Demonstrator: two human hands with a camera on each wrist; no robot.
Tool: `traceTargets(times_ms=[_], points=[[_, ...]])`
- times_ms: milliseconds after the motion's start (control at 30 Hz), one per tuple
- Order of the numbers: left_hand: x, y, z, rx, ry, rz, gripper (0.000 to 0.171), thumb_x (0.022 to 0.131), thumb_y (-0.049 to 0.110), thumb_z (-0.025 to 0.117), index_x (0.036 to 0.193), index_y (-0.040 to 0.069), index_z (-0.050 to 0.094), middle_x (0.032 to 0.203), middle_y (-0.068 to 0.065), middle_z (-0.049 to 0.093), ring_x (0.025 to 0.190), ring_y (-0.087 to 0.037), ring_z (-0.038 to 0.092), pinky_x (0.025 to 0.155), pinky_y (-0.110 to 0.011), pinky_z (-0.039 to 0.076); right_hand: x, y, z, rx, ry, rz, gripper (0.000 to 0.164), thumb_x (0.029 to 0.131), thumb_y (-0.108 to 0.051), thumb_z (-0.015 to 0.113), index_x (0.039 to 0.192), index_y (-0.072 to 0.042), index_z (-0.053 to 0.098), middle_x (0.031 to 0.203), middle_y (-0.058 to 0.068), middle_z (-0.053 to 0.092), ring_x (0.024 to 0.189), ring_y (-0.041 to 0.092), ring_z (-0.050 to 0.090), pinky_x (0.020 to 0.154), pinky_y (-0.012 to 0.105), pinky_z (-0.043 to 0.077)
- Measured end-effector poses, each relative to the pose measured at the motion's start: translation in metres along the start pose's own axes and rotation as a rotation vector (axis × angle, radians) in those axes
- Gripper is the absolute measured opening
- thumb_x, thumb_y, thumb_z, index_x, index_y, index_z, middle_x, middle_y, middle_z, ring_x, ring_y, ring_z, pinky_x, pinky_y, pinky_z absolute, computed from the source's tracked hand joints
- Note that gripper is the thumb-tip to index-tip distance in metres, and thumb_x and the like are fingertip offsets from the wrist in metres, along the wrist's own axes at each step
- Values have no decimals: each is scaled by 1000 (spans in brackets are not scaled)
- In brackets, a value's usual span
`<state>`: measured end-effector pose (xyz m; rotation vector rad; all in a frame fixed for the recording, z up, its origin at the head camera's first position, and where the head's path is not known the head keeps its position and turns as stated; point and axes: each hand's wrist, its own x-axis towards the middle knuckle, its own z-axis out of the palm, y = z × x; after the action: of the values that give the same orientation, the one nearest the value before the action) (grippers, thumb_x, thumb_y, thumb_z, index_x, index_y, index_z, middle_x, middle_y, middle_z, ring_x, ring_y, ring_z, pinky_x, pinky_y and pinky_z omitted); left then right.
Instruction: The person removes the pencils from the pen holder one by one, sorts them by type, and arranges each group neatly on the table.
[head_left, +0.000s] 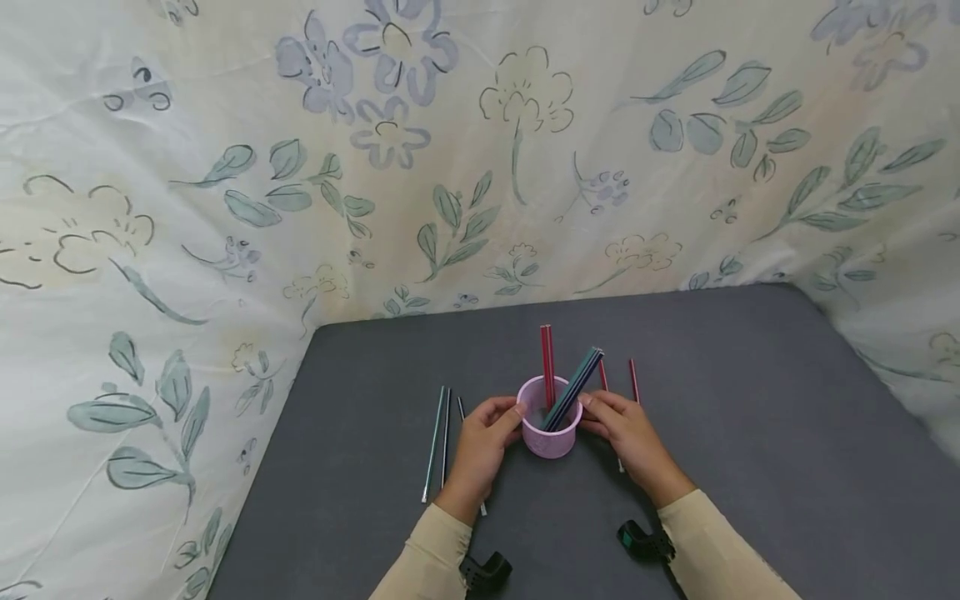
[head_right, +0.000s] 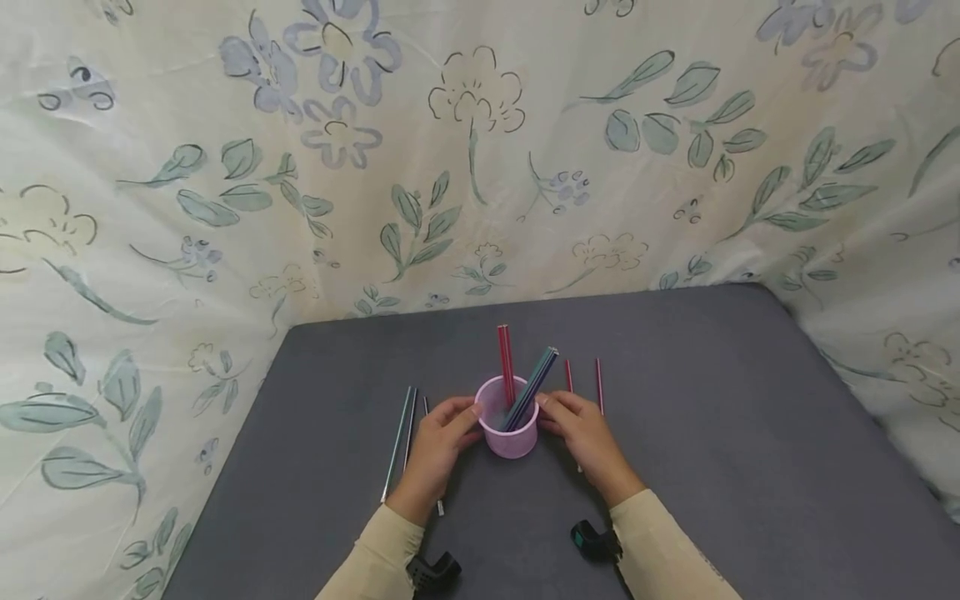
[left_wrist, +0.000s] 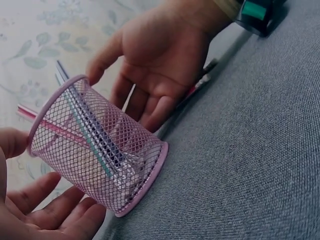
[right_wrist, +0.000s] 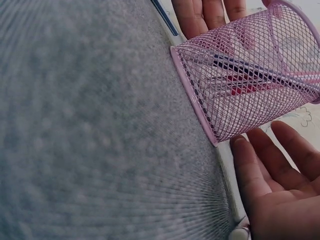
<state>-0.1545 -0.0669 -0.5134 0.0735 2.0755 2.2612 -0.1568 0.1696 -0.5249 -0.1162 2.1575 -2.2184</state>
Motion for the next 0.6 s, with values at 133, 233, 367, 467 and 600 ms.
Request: traceTargets(times_ms=[133,233,367,467,600], points=[[-1,1,0,12,1,-2,34,106,24,74,126,-3,73,123,-20,74,115,-33,71,100,-49,59,1,-4,2,13,41,-8,38,113,-19,63,129,14,67,121,21,71,107,29,74,94,29,59],[-2,1,0,14,6,-2,33,106,24,75,125,-3,73,121,-18,74,112,-29,71,99,-48,59,3,-10,2,-2,79,-7,37,113,-20,64,128,14,67,120,20,70,105,25,74,93,27,59],[-2,0,0,2,12,-4,32,106,23,76,124,-3,73,120,-18,75,112,-29,71,98,-48,59,9,-21,0,-47,112,-30,38,114,-22,62,129,12,68,122,20,71,105,17,73,94,26,59],[-2,1,1,-8,16,-4,31,106,21,76,124,-3,74,120,-18,75,113,-31,71,99,-48,59,16,-29,-2,-90,113,-58,35,115,-20,60,128,12,68,122,20,71,104,16,72,93,26,59],[-3,1,1,-18,11,-2,30,106,22,76,124,-3,74,120,-18,74,111,-28,71,99,-48,59,25,-36,-3,-116,113,-87,30,114,-14,60,124,12,68,118,18,70,102,17,70,94,29,59]])
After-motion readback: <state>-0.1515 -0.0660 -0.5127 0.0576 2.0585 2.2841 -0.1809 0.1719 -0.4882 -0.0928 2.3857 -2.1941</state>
